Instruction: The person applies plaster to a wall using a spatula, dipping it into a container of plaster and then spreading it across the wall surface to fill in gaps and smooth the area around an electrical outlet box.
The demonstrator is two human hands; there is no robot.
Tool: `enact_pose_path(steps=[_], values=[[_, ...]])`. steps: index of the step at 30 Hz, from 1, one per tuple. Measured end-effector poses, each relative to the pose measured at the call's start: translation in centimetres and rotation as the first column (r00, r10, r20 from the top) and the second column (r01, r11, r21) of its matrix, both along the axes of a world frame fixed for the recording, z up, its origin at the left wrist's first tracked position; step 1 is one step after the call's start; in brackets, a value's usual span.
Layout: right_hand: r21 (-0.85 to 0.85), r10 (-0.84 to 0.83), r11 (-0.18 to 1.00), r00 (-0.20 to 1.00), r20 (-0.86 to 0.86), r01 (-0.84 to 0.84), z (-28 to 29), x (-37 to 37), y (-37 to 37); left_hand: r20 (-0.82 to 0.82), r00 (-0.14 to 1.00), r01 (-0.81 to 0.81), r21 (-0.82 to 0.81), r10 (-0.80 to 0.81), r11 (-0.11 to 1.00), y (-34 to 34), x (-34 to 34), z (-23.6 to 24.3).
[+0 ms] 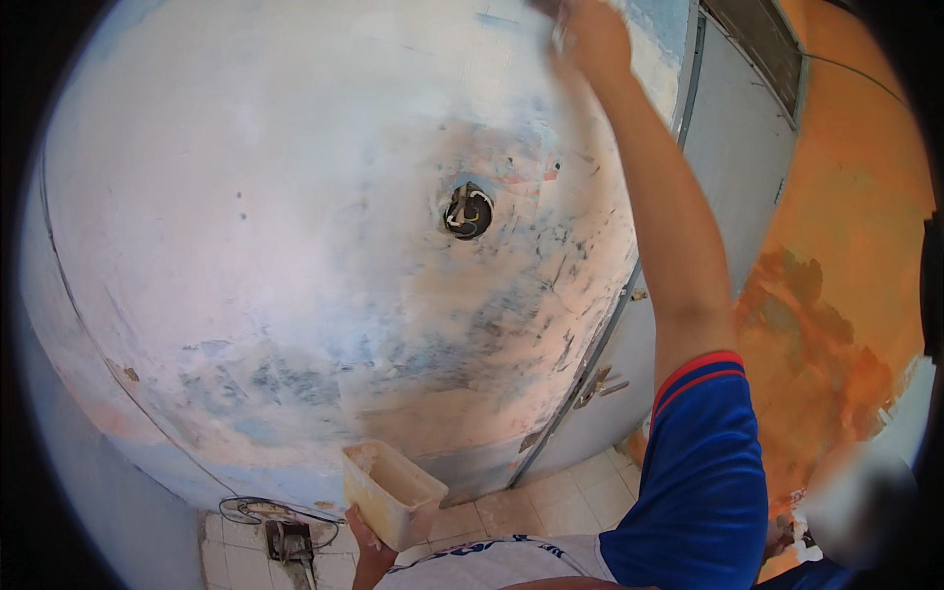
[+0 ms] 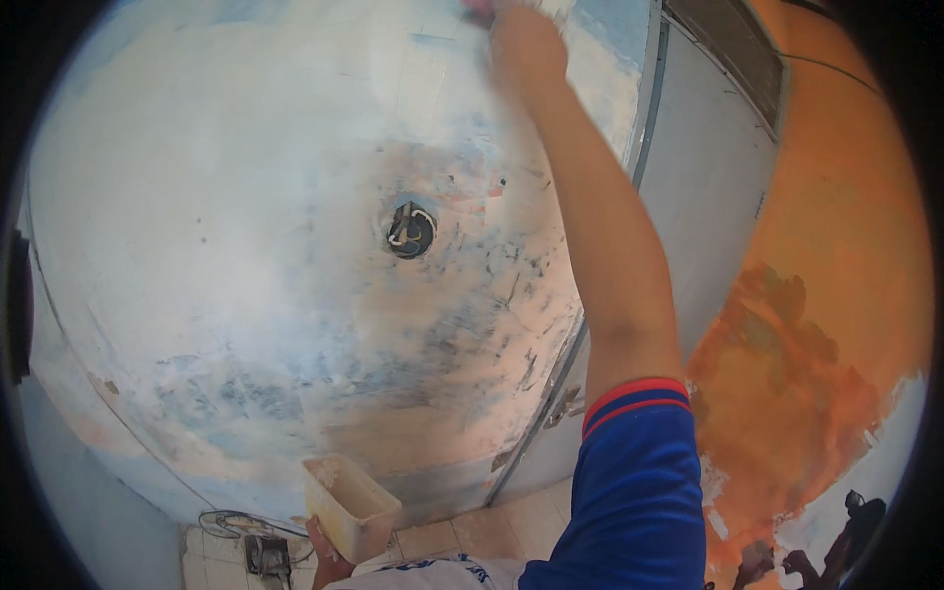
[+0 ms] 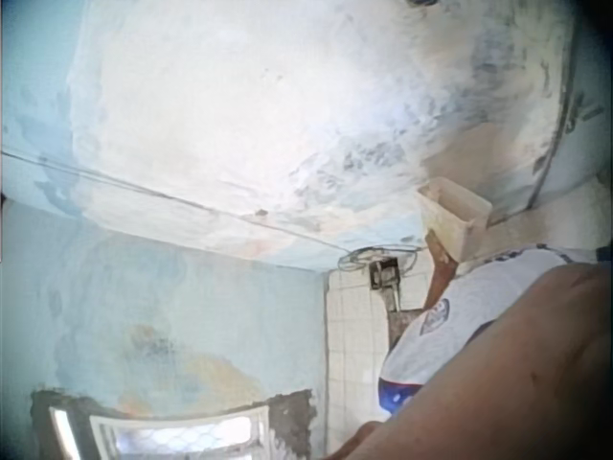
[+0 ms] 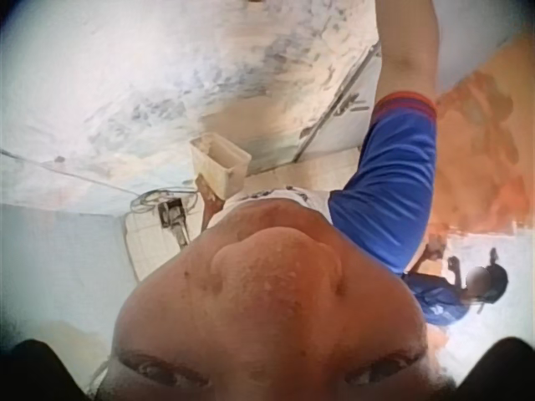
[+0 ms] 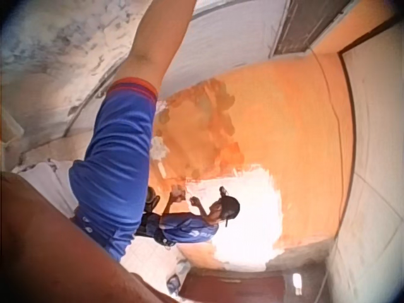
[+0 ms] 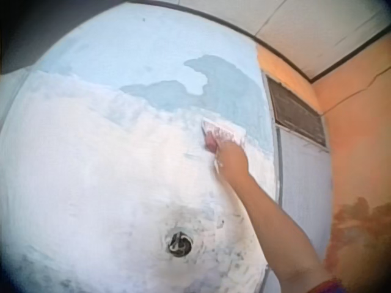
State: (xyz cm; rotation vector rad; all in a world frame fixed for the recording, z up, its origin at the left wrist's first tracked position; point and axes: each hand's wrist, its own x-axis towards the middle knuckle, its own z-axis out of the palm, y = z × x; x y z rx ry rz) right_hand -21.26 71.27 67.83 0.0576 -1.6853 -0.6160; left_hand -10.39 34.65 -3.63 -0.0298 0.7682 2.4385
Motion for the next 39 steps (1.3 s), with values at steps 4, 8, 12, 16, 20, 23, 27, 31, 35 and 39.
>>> enact_pose_path(steps=[4,8,12,16,20,23,27,31,35,39], values=[[-0.077,-0.265,0.946,0.89,0.371,0.313,-17.5,2.3,-3.1,0.217,0.975,-0.01,0.202,-0.035,0.979,-1.2,0.2,3.1],[-0.105,-0.126,0.978,0.909,0.398,0.182,-25.8,6.5,-4.8,0.114,0.994,-0.018,0.15,0.001,0.989,-1.9,-0.1,1.3],[0.014,0.086,0.996,0.995,0.04,-0.087,-13.2,5.8,-6.1,0.236,0.971,-0.037,0.246,-0.024,0.968,-1.7,-0.3,1.6],[0.087,0.182,0.982,0.966,-0.185,-0.169,1.7,0.0,-5.3,0.189,0.98,0.008,0.275,-0.062,0.961,-0.7,-0.8,2.1],[-0.099,-0.083,0.992,0.997,0.001,0.083,-1.4,-3.1,-4.2,0.146,0.988,-0.006,0.29,-0.039,0.957,-1.3,-1.0,1.9],[0.092,-0.142,0.987,0.987,0.076,0.135,-15.4,-2.0,-3.7,0.206,0.979,-0.049,0.274,-0.008,0.961,-1.2,-0.9,3.5],[0.005,-0.059,0.998,0.946,0.32,0.061,-27.8,4.9,-6.7,0.2,0.978,0.007,0.286,-0.067,0.958,-1.3,-1.0,1.9],[-0.239,0.159,0.967,0.943,0.291,-0.09,-21.1,7.9,-4.3,0.121,0.983,0.104,0.274,-0.141,0.956,-2.4,-0.5,0.6],[0.004,0.154,0.988,0.983,-0.101,-0.154,-6.0,8.3,1.2,0.123,0.978,0.129,0.274,-0.168,0.953,-1.7,-0.5,0.8],[0.022,0.161,0.987,0.975,-0.15,-0.159,2.8,7.5,6.1,0.168,0.968,0.133,0.282,-0.185,0.95,-1.8,-0.3,1.1]])
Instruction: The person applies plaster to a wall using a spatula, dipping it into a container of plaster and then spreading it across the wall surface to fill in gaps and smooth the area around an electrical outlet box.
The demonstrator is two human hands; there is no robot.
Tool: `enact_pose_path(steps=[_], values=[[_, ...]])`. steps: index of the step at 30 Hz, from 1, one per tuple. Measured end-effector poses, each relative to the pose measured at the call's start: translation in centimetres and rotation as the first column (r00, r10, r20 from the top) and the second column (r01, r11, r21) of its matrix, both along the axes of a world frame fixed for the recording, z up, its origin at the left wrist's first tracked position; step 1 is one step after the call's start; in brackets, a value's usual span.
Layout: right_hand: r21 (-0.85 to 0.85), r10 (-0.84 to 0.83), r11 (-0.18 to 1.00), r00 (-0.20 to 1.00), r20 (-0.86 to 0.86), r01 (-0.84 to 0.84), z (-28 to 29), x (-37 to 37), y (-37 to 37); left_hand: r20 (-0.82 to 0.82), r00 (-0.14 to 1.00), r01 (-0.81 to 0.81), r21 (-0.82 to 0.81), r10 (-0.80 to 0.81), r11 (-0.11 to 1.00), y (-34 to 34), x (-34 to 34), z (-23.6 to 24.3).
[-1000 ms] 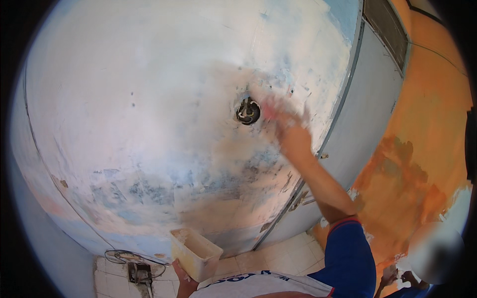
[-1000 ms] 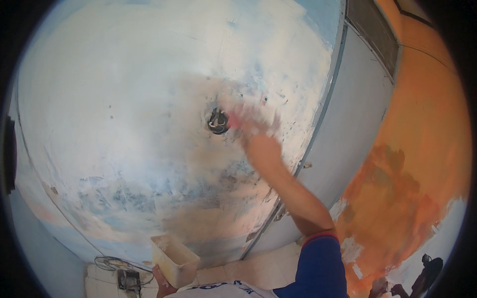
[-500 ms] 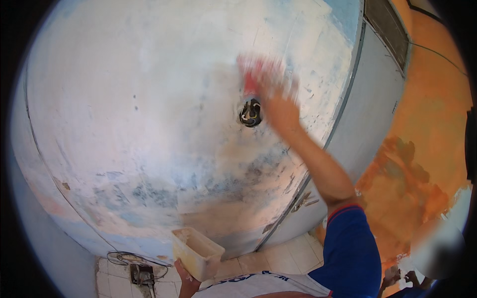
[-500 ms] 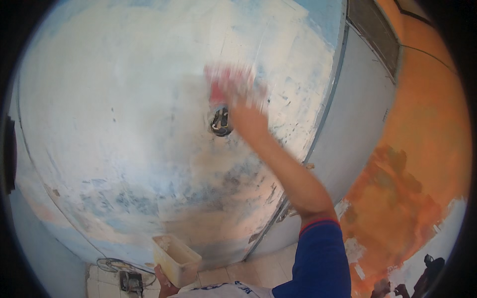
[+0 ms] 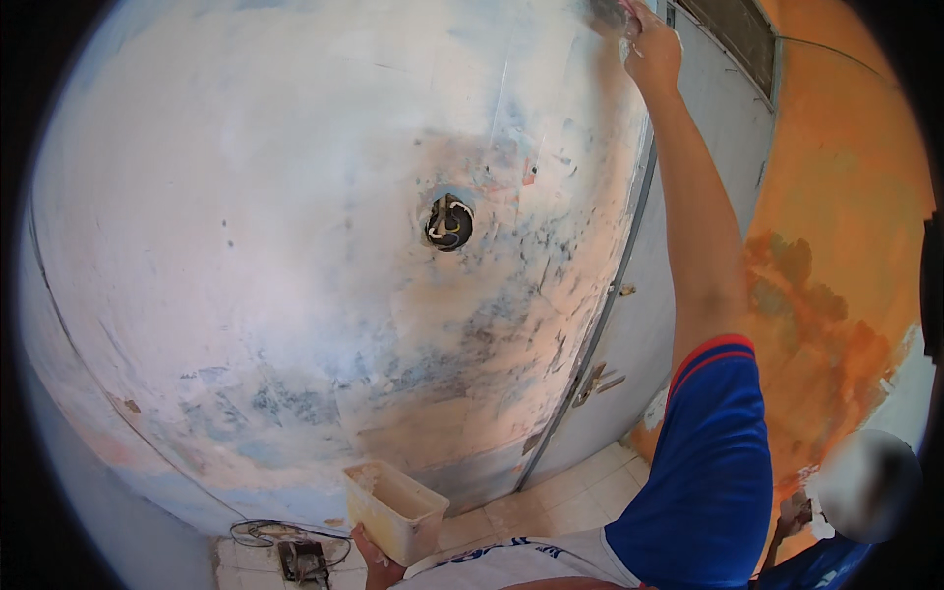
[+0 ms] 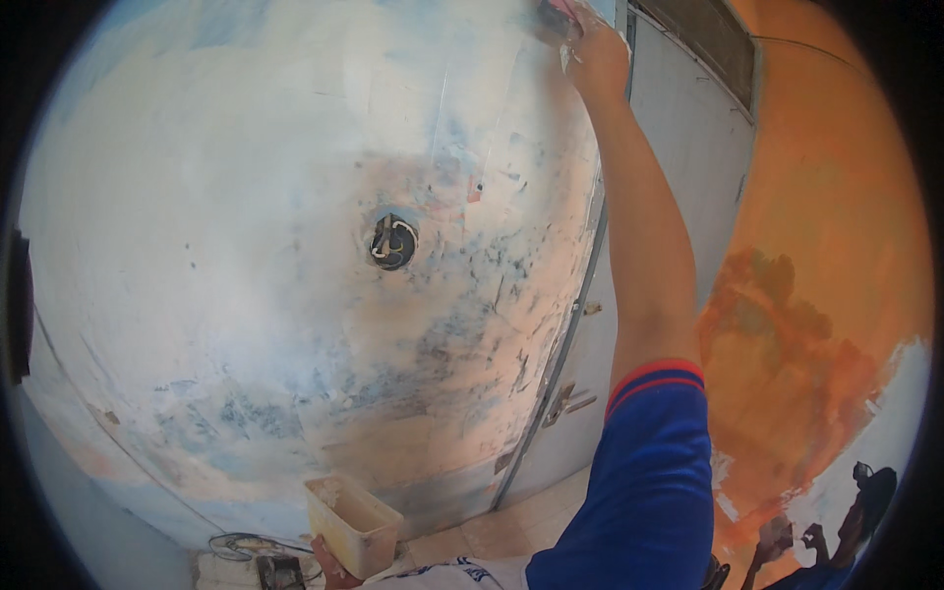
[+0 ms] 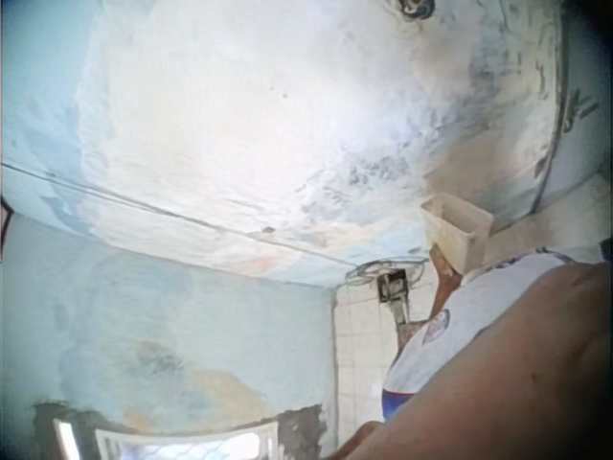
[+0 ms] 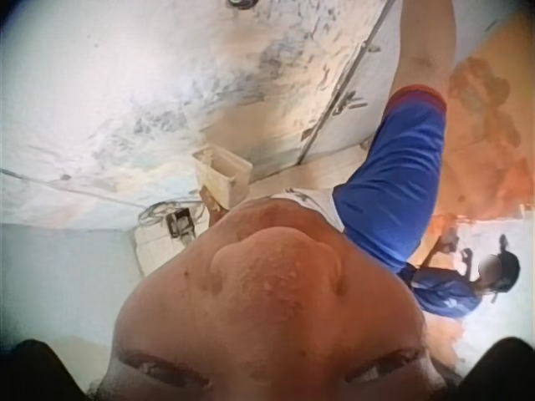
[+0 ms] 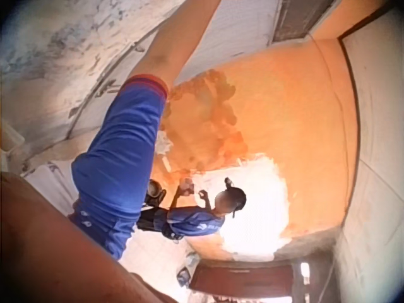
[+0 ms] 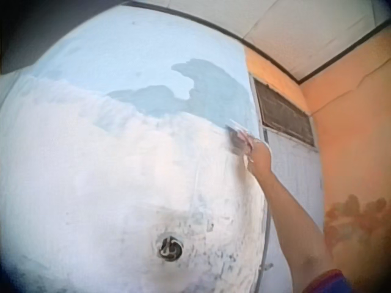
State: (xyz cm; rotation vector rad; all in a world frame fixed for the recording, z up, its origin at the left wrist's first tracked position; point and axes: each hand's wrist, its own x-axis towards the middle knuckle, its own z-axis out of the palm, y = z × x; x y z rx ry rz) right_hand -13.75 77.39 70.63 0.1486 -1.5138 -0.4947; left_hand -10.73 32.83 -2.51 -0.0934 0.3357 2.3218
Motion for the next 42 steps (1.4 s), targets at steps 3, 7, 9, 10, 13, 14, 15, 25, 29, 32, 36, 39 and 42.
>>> enact_pose_path(steps=[3,7,9,10,13,14,15,25,29,32,36,39,42], values=[[-0.083,-0.32,0.943,0.947,0.036,0.322,-2.8,-1.3,3.3,-0.043,0.999,-0.006,-0.014,0.006,1.0,0.3,0.0,0.2],[-0.114,-0.399,0.802,0.669,0.627,0.586,-20.6,-0.4,-1.0,0.006,0.997,-0.073,-0.051,0.073,0.996,0.5,0.9,0.5],[0.047,-0.304,0.943,0.795,0.524,0.33,-30.2,1.7,-0.3,-0.022,0.999,-0.041,-0.051,0.04,0.998,1.2,1.3,0.6],[0.023,-0.338,0.91,0.71,0.618,0.413,-31.1,3.1,-3.1,-0.062,0.998,-0.03,-0.047,0.027,0.998,1.2,1.4,0.8],[-0.174,-0.119,0.953,0.835,0.538,0.248,-28.1,4.3,-3.5,-0.042,0.997,-0.067,-0.092,0.064,0.993,2.1,1.8,1.5],[-0.241,-0.036,0.958,0.897,0.44,0.156,-26.3,4.6,-3.3,-0.029,0.997,-0.078,-0.096,0.076,0.992,2.4,1.9,1.7],[-0.17,-0.079,0.977,0.954,0.29,0.133,-22.6,4.0,-1.9,-0.017,0.996,-0.085,-0.1,0.084,0.991,2.8,1.9,2.0],[-0.17,-0.292,0.935,0.947,0.132,0.312,-8.1,0.1,8.0,-0.131,0.989,-0.075,-0.083,0.064,0.994,3.0,1.2,1.5],[-0.059,-0.303,0.926,0.826,0.475,0.373,-29.6,2.3,5.7,-0.086,0.99,-0.118,-0.114,0.108,0.986,3.8,1.8,1.9],[-0.024,-0.267,0.943,0.801,0.536,0.331,-36.4,5.2,2.4,-0.033,0.999,-0.025,-0.132,0.02,0.991,4.1,1.4,1.3],[-0.244,0.116,0.969,0.95,0.291,-0.043,-25.2,6.8,2.8,-0.079,0.996,-0.056,-0.116,0.047,0.992,5.2,1.2,1.2],[-0.06,-0.055,0.997,0.998,-0.037,0.053,-12.0,6.4,6.8,-0.068,0.997,-0.032,-0.127,0.024,0.991,5.9,1.0,1.2],[-0.074,-0.049,0.996,0.998,0.037,0.052,-5.2,4.2,10.1,-0.055,0.998,-0.029,-0.111,0.023,0.993,6.7,1.0,2.5]])
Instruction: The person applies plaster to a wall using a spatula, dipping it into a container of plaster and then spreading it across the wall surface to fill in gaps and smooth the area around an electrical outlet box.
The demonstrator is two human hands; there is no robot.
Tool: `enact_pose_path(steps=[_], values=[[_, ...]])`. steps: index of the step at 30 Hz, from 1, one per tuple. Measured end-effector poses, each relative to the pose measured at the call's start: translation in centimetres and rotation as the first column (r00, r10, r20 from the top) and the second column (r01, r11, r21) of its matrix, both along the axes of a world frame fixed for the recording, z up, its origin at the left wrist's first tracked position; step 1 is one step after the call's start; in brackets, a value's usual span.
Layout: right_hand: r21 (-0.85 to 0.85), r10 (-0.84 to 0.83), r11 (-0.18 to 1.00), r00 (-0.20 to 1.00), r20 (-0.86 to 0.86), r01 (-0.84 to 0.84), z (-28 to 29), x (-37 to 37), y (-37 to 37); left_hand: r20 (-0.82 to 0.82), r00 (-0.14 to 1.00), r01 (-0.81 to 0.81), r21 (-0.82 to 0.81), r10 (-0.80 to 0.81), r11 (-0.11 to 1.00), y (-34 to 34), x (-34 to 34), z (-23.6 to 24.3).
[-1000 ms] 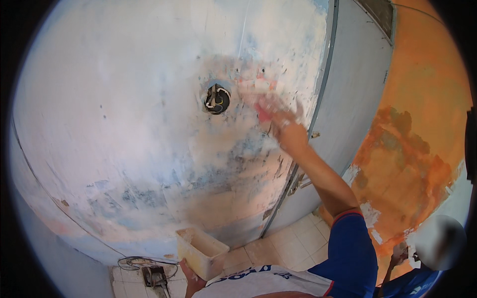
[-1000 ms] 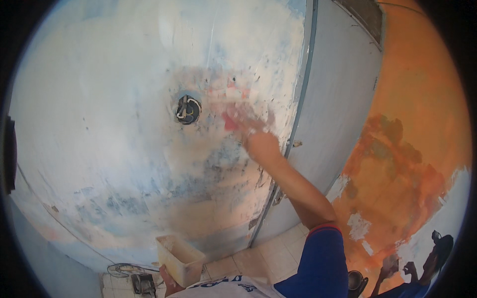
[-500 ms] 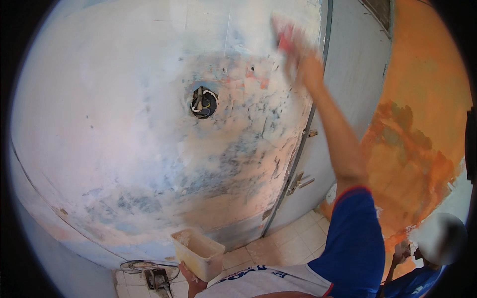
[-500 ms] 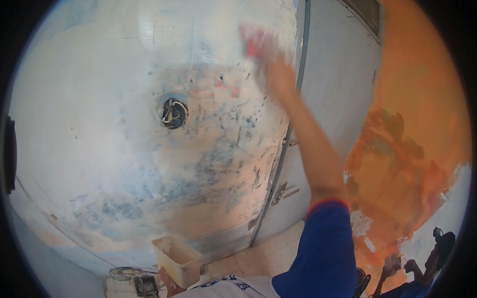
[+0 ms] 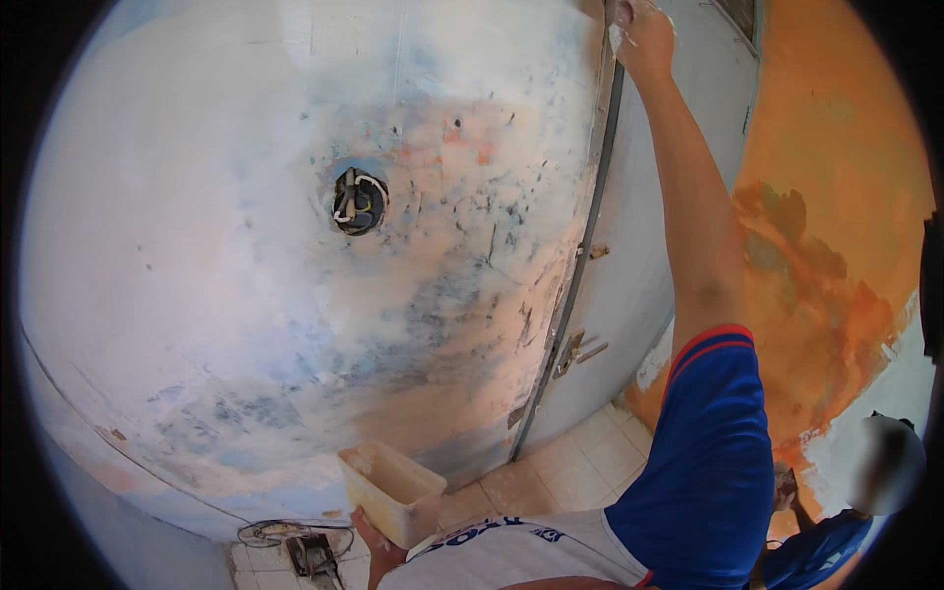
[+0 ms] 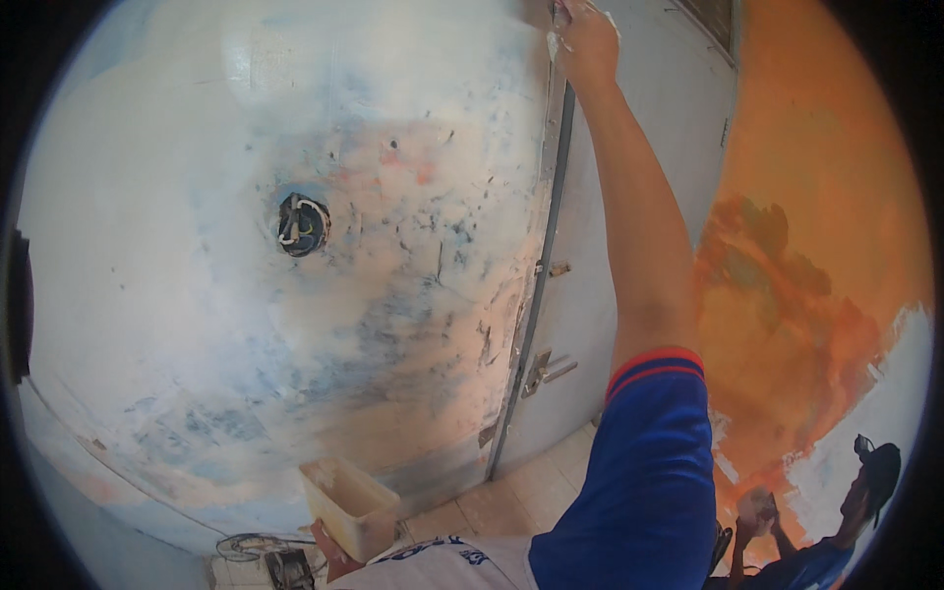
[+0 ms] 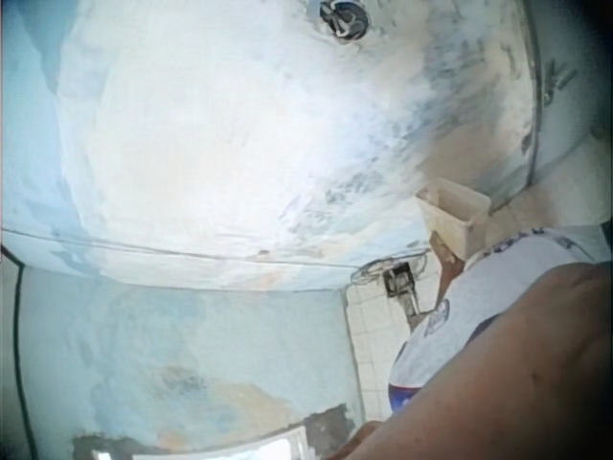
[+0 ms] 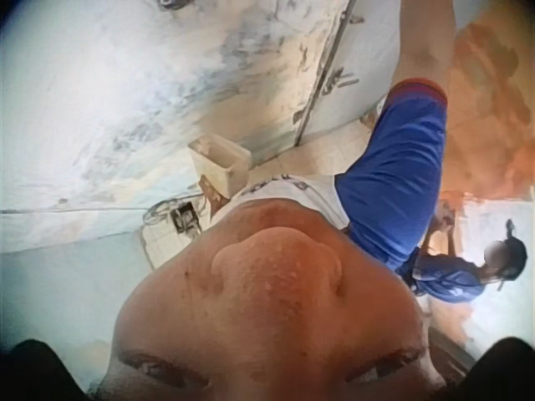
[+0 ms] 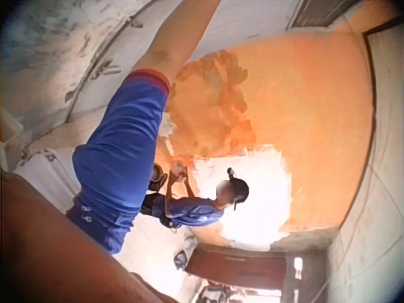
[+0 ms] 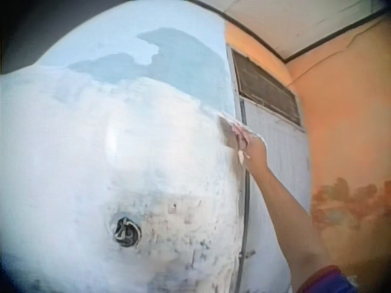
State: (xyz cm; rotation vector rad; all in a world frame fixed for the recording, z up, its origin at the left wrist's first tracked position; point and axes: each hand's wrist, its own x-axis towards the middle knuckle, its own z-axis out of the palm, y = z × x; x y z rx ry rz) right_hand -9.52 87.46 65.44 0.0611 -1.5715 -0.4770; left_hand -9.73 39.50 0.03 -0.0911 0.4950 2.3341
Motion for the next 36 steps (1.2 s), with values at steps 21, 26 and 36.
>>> enact_pose_path(steps=[21,26,36], values=[[-0.031,-0.081,0.996,0.996,0.029,0.082,5.6,0.5,2.8,0.031,0.999,-0.016,0.013,0.016,1.0,1.4,0.7,-0.5],[-0.024,-0.019,0.999,0.991,0.13,0.022,-5.5,0.0,4.9,0.028,0.999,-0.047,0.02,0.046,0.999,1.7,0.4,0.7],[0.022,0.237,0.971,0.968,0.083,-0.239,-3.7,3.0,0.3,0.066,0.997,-0.048,0.04,0.046,0.998,2.6,1.4,1.8]])
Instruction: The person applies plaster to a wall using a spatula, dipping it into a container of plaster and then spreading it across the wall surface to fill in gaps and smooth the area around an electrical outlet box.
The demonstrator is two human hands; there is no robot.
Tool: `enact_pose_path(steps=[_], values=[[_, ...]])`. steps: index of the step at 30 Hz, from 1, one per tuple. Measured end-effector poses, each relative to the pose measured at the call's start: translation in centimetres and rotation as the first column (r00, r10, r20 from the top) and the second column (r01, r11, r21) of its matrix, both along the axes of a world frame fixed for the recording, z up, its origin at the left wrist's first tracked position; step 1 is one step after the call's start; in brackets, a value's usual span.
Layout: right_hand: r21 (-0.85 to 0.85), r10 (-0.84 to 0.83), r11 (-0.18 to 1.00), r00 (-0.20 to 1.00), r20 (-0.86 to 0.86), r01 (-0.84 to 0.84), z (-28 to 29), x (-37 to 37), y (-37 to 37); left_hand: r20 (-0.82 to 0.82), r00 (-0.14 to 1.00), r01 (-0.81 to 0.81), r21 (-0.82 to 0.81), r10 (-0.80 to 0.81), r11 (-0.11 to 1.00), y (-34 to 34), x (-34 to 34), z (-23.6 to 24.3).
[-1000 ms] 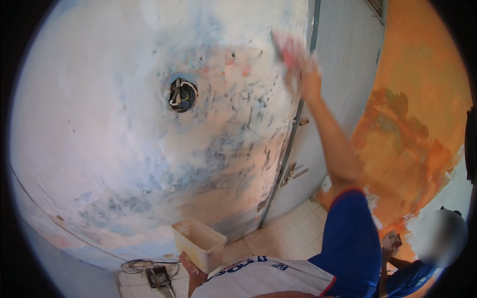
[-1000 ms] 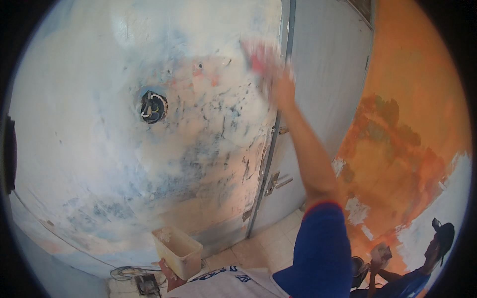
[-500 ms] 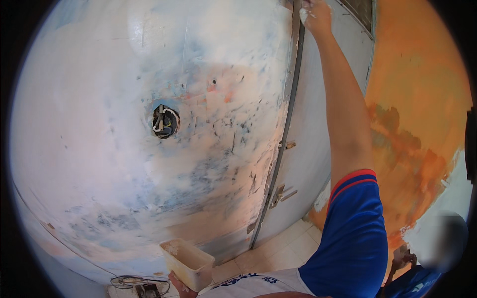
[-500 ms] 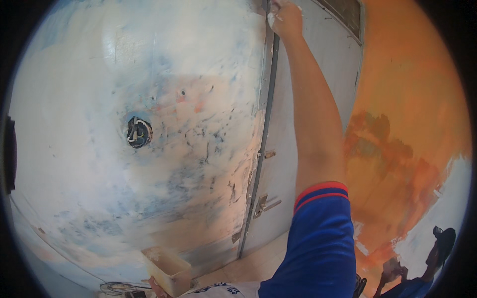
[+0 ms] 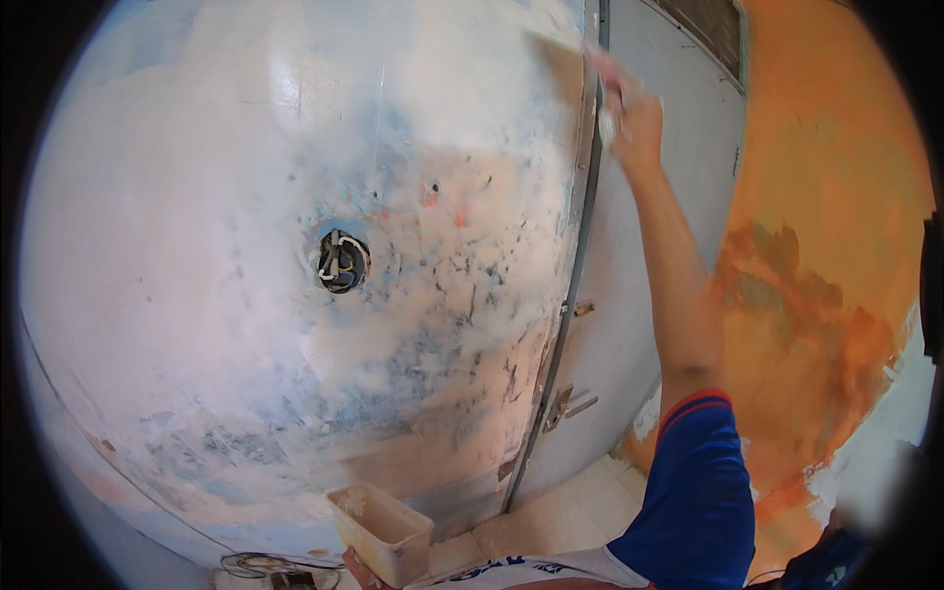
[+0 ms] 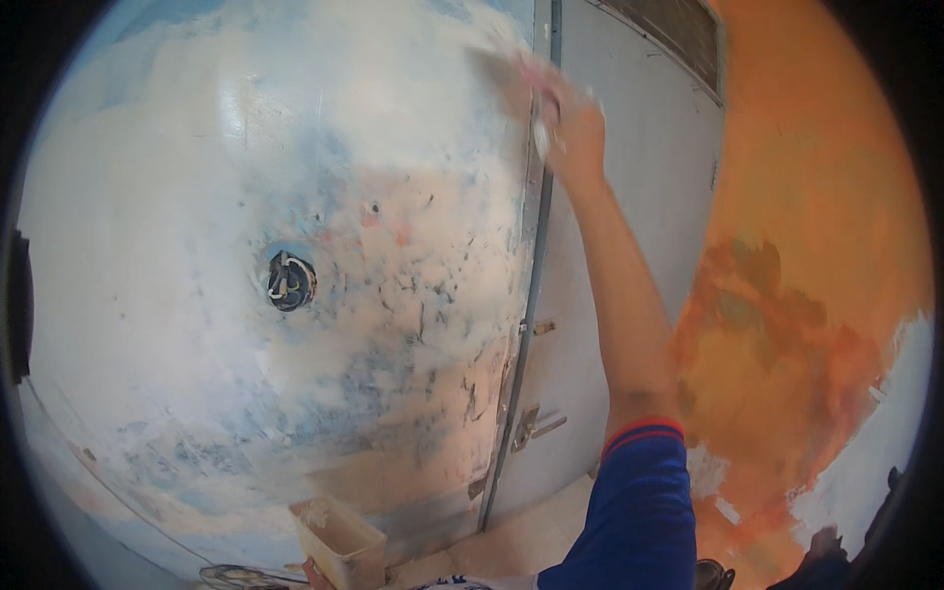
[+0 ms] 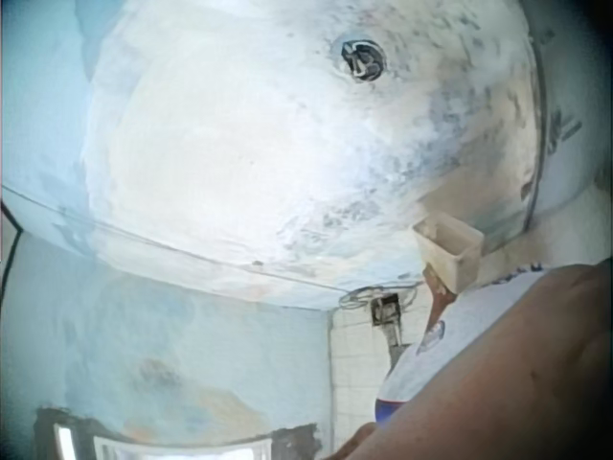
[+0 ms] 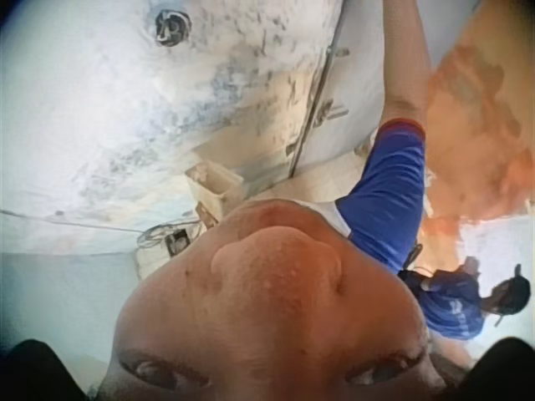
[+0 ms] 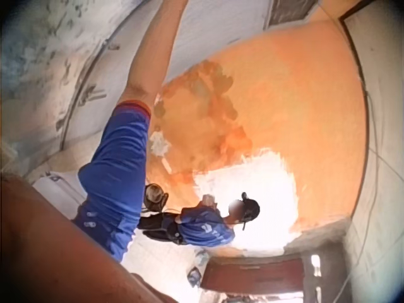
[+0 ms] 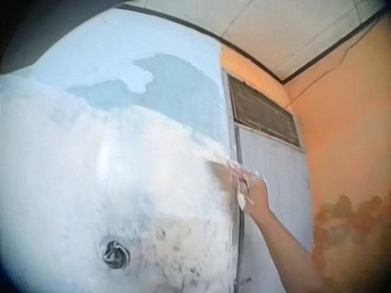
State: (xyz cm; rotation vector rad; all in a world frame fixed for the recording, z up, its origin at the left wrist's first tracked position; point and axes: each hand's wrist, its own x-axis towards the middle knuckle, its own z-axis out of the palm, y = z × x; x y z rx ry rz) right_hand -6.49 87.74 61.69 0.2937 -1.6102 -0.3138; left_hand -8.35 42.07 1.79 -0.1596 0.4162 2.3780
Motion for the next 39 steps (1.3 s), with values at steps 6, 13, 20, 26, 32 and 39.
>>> enact_pose_path(steps=[6,13,20,26,32,39], values=[[0.033,-0.358,0.934,0.933,0.042,0.356,12.9,-5.5,-3.1,0.04,0.999,0.006,0.048,-0.008,0.999,1.1,0.8,0.3],[0.168,-0.447,0.886,0.893,0.056,0.433,-3.4,-4.7,-0.1,0.167,0.986,-0.025,0.088,0.01,0.996,0.2,1.1,2.7],[-0.002,-0.433,0.901,0.9,-0.042,0.433,7.6,-3.1,-6.6,0.041,0.999,0.011,0.082,-0.014,0.997,-0.4,2.1,1.1],[0.021,-0.437,0.899,0.899,0.031,0.437,6.9,-8.0,-2.6,-0.18,0.983,-0.034,-0.029,0.028,0.999,-1.2,1.3,-0.8],[0.136,-0.422,0.904,0.787,0.451,0.406,-16.2,-2.2,-6.2,-0.057,0.996,0.068,0.1,-0.062,0.993,-3.0,0.6,-3.8],[-0.143,-0.22,0.955,0.943,0.249,0.26,-0.2,-0.5,-7.2,-0.14,0.988,0.068,0.033,-0.063,0.997,-2.3,0.3,-3.1]])
